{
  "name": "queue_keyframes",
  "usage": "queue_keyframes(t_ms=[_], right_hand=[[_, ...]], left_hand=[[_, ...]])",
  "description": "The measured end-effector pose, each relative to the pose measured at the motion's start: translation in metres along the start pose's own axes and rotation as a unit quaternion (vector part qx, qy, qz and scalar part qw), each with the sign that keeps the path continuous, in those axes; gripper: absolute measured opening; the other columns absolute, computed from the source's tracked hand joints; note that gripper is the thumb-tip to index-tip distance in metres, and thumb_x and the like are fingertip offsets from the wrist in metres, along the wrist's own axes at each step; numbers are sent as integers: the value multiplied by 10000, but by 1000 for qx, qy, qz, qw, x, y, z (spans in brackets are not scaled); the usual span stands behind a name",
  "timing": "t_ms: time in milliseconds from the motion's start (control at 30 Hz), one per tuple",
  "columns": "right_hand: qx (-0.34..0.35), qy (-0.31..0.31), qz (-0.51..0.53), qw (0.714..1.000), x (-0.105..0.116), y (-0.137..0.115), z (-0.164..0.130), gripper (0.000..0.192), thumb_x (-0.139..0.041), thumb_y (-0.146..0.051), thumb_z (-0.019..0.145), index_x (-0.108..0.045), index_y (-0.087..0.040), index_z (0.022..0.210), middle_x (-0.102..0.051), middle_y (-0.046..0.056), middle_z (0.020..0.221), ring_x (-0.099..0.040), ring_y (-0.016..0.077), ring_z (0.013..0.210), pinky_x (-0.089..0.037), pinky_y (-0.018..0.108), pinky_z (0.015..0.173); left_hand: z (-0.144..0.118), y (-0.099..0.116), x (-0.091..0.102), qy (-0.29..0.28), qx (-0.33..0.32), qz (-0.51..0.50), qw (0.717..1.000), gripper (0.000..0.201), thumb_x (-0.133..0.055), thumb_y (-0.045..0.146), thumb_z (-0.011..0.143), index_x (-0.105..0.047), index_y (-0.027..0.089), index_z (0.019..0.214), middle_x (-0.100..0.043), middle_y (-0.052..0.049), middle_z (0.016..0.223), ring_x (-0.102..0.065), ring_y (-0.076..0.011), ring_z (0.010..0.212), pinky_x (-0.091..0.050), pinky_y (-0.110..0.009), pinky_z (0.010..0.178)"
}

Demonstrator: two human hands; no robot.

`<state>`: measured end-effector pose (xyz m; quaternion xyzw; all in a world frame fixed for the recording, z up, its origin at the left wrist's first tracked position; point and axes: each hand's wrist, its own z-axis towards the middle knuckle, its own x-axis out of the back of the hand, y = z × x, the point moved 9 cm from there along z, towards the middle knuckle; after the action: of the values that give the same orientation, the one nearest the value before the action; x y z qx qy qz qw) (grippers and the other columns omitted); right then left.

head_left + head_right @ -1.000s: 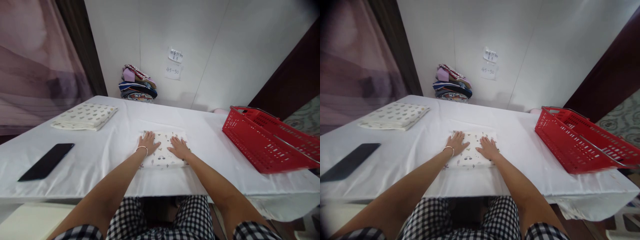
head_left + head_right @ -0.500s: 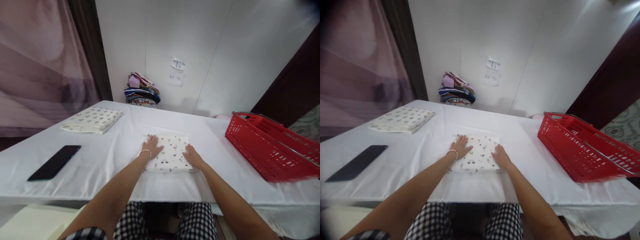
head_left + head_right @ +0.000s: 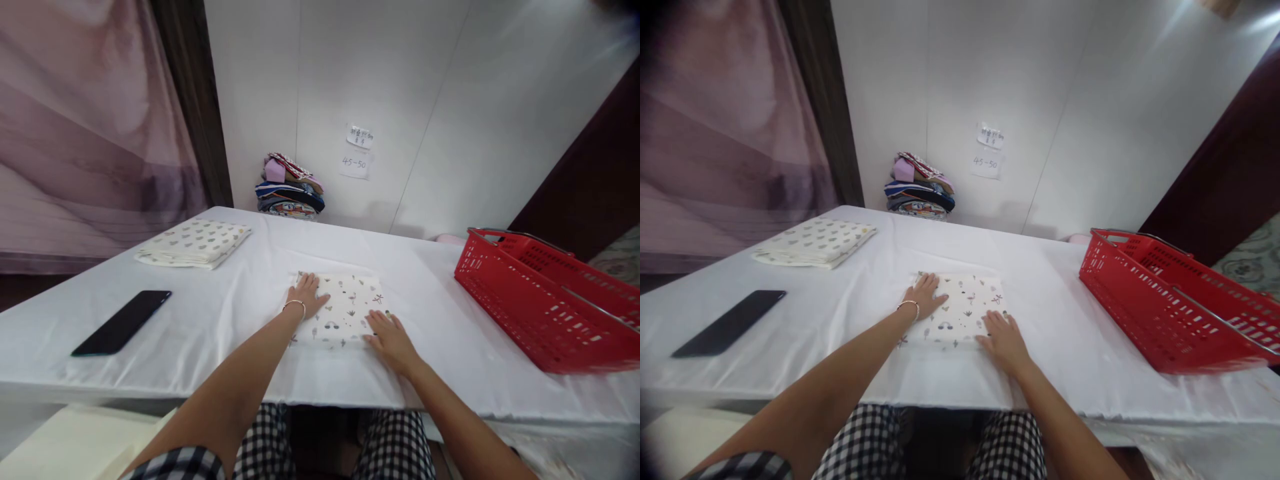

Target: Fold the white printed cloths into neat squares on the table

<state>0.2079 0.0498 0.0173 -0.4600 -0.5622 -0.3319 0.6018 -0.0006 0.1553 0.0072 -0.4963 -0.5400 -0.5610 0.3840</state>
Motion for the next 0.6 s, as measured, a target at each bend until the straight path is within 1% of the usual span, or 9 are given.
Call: queue_keyframes(t_ms=[67,133,267,333,400,467,533,600], right_hand=[[-25,13,-11,1000,3,24,-5,606,-209,-541,918,-333,-188,1394,-252,52,1477,-161,213,1376,-88,460,1109],[-33,26,-19,999,4,35,-8,611,-206,-544,917,-328,-186,1397,-241,50,1481,-144,212,1380,-83,450,1112],[-38,34,-12,999,-1,35,-8,622,-195,-545,916,-316,-180,1403,-215,47,1489,-137,209,1382,-100,424,1111],[-39,35,-6,999,-2,33,-8,621,-190,-544,915,-315,-182,1404,-210,43,1491,-143,208,1381,-108,419,1110],[-39,37,-5,999,-2,32,-7,620,-191,-542,914,-317,-182,1404,-209,41,1491,-143,205,1381,-110,418,1109],[-41,37,-5,998,-3,33,-7,619,-194,-540,913,-314,-183,1404,-208,38,1492,-142,203,1381,-109,417,1109],[-44,35,-7,998,-4,35,-7,618,-200,-537,912,-312,-183,1405,-205,35,1493,-142,202,1381,-108,416,1109],[-43,31,-12,998,-5,37,-7,619,-200,-534,912,-313,-175,1404,-204,37,1493,-140,198,1381,-103,414,1111]], left_hand=[[0,0,-1,-3,-1,0,1000,771,-218,638,816,-150,201,1447,-24,-24,1530,27,-247,1395,-214,-532,1061],[0,-1,-2,-3,-2,-1,1000,772,-219,638,815,-151,201,1448,-25,-24,1529,29,-254,1395,-220,-536,1057],[3,-1,0,-7,-4,4,1000,775,-218,638,815,-143,198,1449,-13,-28,1529,30,-255,1394,-207,-545,1059],[4,1,5,-27,0,10,1000,783,-225,646,811,-151,195,1447,-21,-38,1528,19,-260,1394,-161,-568,1066],[0,7,11,-44,5,17,999,789,-225,663,806,-195,192,1438,-53,-57,1526,0,-277,1393,-99,-592,1068],[-13,18,18,-29,-19,24,999,781,-208,675,809,-237,199,1427,-82,-61,1523,-9,-280,1393,-42,-593,1073],[-35,34,22,4,-76,28,997,759,-190,678,818,-254,222,1421,-98,-43,1521,-12,-263,1395,-11,-572,1083],[-61,43,14,17,-126,28,992,741,-185,684,821,-280,246,1410,-132,-33,1517,-39,-254,1395,-14,-563,1089]])
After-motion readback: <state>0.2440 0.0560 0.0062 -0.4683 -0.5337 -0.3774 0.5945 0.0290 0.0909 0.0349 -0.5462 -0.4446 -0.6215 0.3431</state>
